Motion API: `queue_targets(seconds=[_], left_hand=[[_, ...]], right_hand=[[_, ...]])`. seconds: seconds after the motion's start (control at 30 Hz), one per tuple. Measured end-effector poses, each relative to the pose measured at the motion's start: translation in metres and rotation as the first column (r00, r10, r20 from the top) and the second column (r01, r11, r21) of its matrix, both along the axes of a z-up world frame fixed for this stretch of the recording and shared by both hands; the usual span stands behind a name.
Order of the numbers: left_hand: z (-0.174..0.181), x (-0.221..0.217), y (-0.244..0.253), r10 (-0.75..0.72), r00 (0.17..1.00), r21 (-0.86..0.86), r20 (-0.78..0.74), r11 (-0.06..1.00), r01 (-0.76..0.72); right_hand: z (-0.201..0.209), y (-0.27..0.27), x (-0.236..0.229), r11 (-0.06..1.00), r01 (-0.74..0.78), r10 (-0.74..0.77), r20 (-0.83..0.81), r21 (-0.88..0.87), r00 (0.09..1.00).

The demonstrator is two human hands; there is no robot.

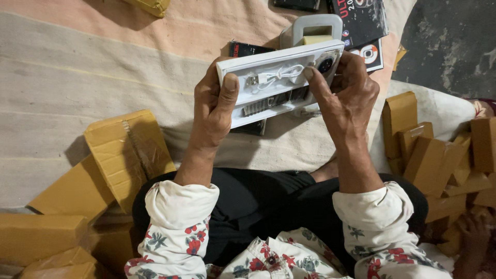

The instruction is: The person sits on the floor and packs smartwatches into cardboard boxes. They place the watch, strap, and charger into a white tray, close the product box, insert it into a larger shipping box, and seal the box with tape.

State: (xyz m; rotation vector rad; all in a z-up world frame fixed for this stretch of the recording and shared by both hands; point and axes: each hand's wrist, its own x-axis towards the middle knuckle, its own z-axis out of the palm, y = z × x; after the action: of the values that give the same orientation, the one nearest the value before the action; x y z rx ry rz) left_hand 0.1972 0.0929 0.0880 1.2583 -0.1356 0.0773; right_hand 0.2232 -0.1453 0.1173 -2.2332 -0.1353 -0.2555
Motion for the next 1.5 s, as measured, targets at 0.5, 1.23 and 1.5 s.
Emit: queue_targets(seconds=[0.5, 1.23, 1.5], left_hand=[[-0.011, 0.01, 0.005, 0.058, 0.995, -0.037, -0.079, 0.997, -0.062], [-0.012, 0.012, -0.001, -0.017, 0.984, -0.154, -0.177, 0.988, -0.011], [-0.017, 0.016, 0.0, -0.001, 0.989, -0.164, -0.151, 0.986, -0.024]], right_hand=[[-0.009, -0.006, 0.007, 0.851, 0.077, 0.035, -0.202, 0.52, 0.979], [-0.015, -0.003, 0.003, 0.952, 0.114, -0.047, -0.233, 0.284, 0.971], [-0.041, -0.021, 0.004, 0.958, 0.093, -0.066, -0.104, 0.271, 0.992]])
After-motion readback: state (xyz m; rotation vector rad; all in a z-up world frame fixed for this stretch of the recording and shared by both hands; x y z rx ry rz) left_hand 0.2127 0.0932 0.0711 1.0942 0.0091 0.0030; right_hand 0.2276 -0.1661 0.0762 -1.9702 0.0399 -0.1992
